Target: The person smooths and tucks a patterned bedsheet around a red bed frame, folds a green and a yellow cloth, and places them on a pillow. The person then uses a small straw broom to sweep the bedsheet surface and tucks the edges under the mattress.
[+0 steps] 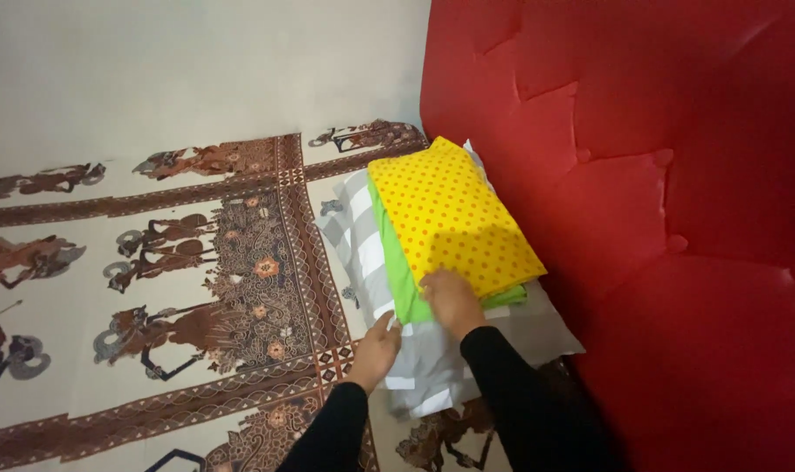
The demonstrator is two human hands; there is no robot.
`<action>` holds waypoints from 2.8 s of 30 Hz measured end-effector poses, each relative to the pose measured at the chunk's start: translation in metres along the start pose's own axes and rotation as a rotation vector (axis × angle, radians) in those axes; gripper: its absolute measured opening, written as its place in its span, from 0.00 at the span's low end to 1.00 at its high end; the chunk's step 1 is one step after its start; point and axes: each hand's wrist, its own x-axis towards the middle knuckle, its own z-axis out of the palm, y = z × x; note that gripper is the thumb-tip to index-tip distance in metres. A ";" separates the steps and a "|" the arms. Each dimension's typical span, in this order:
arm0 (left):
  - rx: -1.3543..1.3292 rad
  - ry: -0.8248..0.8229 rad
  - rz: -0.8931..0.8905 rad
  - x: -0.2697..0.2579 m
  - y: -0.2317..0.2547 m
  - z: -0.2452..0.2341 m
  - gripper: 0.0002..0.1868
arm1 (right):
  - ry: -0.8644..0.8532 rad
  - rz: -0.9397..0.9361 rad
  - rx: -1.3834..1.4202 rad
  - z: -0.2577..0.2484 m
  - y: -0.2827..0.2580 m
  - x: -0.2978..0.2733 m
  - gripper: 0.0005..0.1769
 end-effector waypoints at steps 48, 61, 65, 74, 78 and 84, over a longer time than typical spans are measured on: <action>0.884 0.135 -0.274 0.471 -0.023 -0.276 0.51 | -0.149 0.086 -0.471 -0.001 -0.074 0.385 0.41; 1.197 0.329 0.142 0.521 -0.198 -0.265 0.43 | -0.761 0.349 -0.450 0.036 -0.066 0.466 0.48; 1.174 0.316 0.160 0.528 -0.205 -0.273 0.47 | -0.812 0.201 -0.589 0.140 -0.008 0.546 0.53; 1.136 0.278 0.130 0.529 -0.195 -0.277 0.44 | -0.101 -0.218 -0.340 0.152 -0.033 0.565 0.43; 1.167 0.282 0.069 0.533 -0.198 -0.278 0.44 | -0.342 -0.138 -0.292 0.178 -0.023 0.580 0.48; 1.214 0.412 0.188 0.559 -0.180 -0.269 0.47 | -0.626 0.087 -0.171 0.178 -0.021 0.582 0.49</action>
